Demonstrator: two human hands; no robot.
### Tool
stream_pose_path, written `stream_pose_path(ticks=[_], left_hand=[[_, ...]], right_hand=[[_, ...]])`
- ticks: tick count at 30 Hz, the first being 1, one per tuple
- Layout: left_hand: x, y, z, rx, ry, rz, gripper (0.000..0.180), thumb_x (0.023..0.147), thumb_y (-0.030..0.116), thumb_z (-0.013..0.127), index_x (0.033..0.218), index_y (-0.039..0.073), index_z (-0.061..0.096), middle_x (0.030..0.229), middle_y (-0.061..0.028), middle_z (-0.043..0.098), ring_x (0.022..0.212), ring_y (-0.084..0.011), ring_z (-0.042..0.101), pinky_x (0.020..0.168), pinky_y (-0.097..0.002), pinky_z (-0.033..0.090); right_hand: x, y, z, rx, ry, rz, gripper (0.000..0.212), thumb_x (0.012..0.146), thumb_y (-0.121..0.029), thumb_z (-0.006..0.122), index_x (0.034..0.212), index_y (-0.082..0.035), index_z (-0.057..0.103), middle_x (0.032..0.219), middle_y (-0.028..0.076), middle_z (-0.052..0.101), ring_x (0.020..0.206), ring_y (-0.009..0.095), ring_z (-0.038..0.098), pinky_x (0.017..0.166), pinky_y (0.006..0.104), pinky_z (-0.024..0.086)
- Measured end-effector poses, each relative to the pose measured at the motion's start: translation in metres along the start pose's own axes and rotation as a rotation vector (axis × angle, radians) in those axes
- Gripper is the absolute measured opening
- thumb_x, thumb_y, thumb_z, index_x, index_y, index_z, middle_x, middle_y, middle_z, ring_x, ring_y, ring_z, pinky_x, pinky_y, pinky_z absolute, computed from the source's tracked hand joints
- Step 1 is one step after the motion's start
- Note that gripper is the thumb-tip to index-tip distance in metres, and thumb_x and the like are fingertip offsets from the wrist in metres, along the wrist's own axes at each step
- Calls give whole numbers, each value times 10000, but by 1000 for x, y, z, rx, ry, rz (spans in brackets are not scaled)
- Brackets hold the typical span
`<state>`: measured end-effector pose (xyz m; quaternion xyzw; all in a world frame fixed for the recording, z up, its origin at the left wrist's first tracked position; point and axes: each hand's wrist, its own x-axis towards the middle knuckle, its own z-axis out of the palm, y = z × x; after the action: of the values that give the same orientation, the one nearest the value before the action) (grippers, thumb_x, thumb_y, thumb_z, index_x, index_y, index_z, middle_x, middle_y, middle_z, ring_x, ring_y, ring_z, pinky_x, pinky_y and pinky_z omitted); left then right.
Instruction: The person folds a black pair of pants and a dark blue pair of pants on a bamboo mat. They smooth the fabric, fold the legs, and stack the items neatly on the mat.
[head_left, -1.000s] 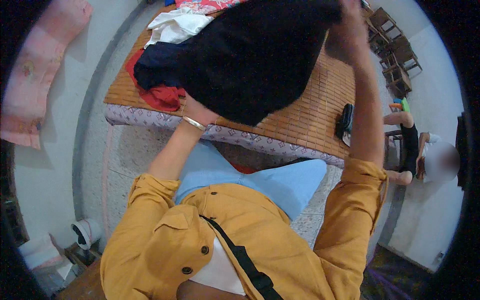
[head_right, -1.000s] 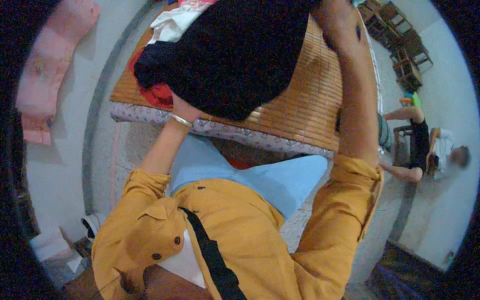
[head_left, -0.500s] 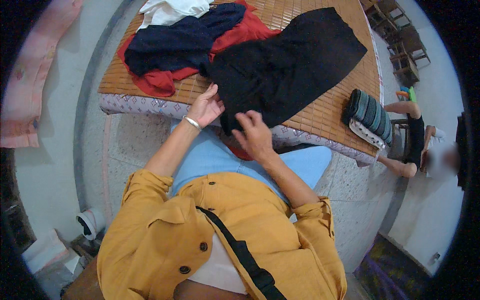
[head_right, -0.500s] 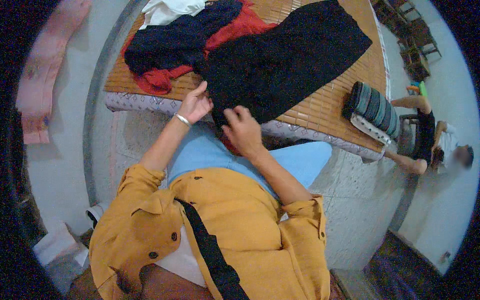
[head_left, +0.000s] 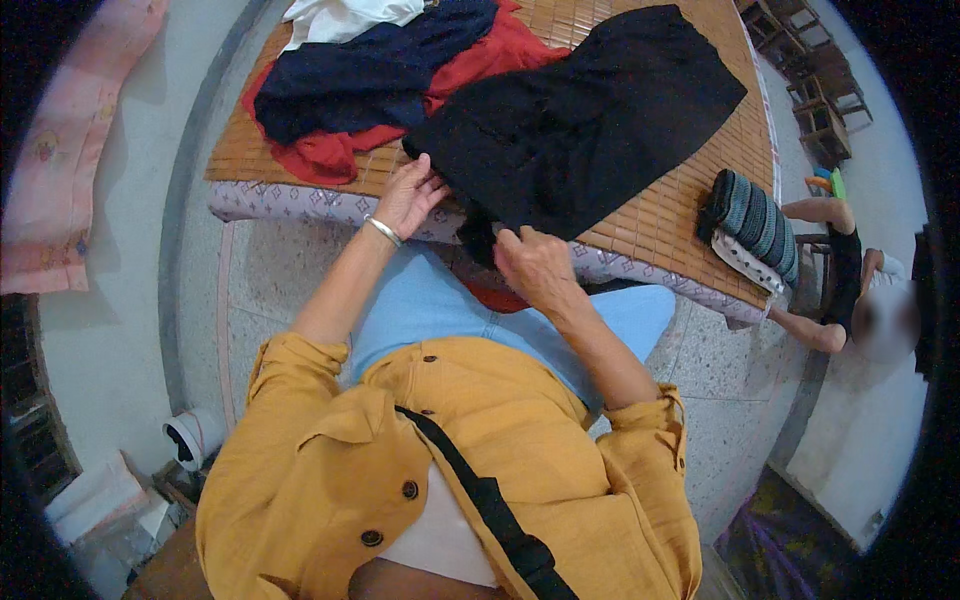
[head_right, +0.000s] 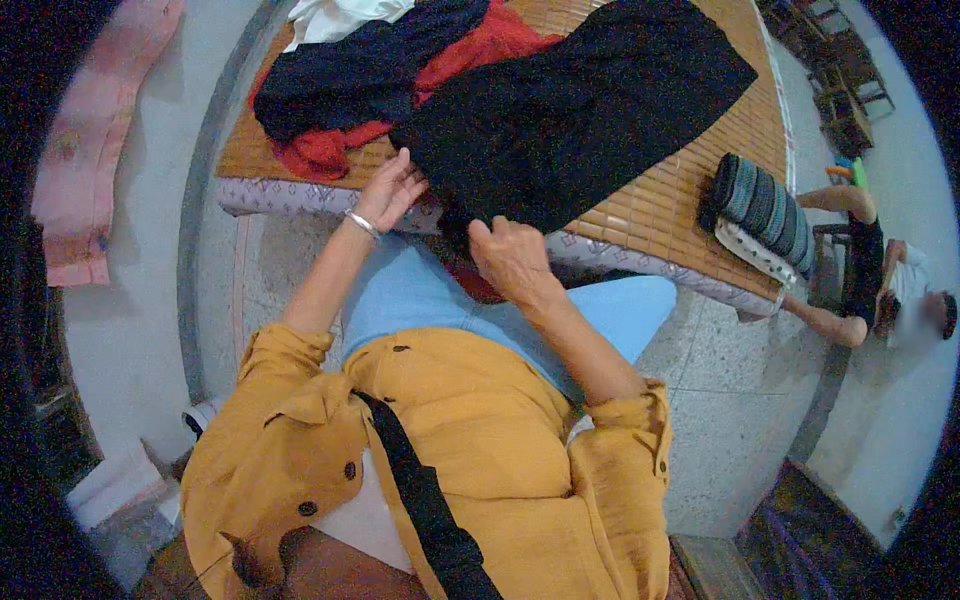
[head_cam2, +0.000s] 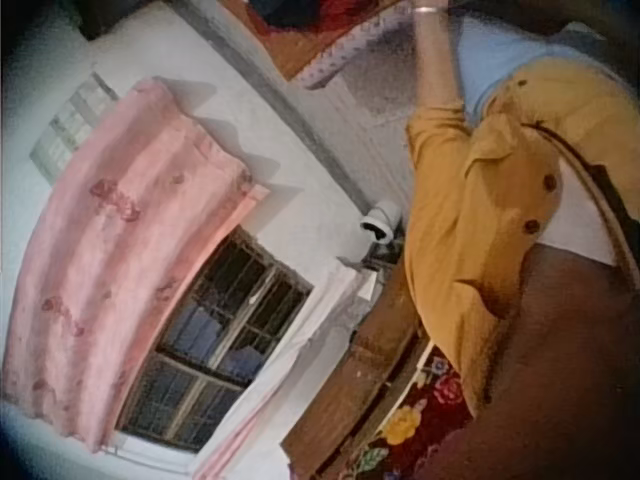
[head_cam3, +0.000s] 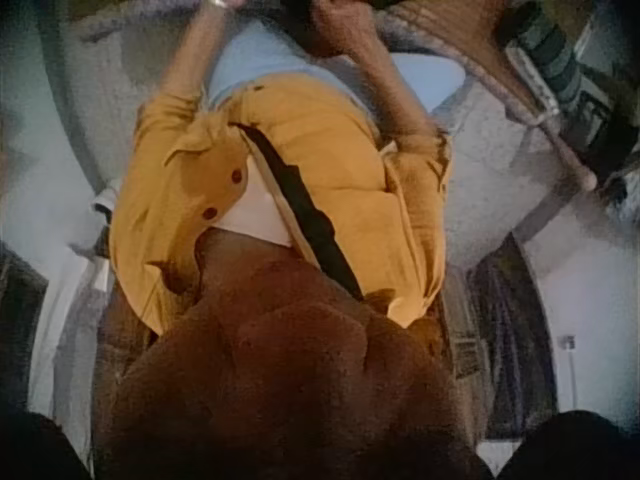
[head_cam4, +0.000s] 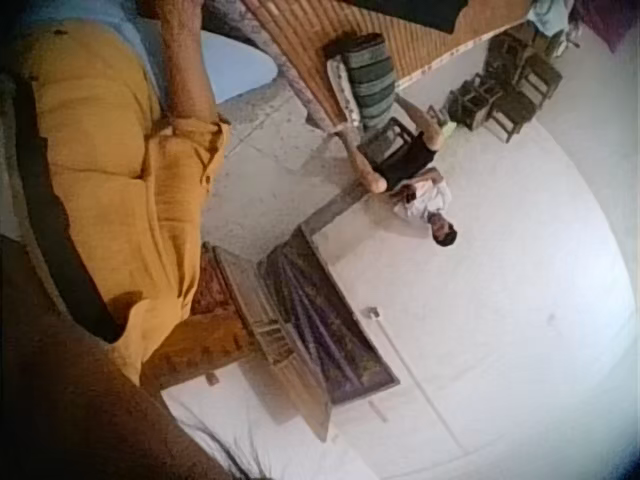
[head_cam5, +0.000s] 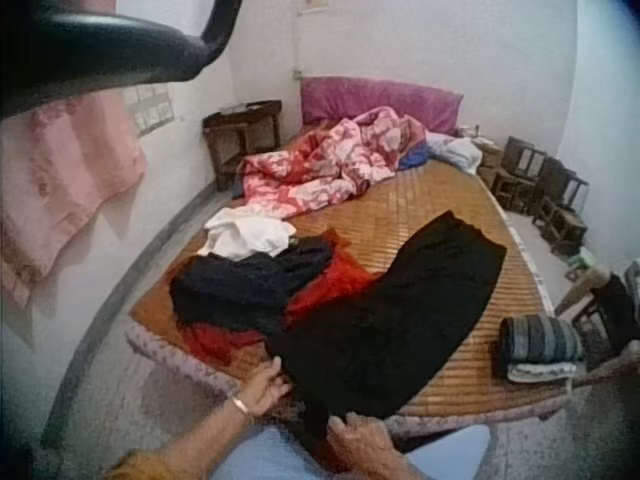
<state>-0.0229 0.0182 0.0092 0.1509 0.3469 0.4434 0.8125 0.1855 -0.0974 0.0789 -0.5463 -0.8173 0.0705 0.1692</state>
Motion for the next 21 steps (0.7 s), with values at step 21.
stream_pose_path(ticks=[21], left_hand=[[-12,78,73,1046,296,1354,322,668,-98,509,967,17,475,949,-79,477,904,-198,498,855,-292,396]], right_hand=[[-37,24,-71,104,592,200,601,525,89,532,1097,-89,583,1093,132,532,972,338,526,796,376,454]])
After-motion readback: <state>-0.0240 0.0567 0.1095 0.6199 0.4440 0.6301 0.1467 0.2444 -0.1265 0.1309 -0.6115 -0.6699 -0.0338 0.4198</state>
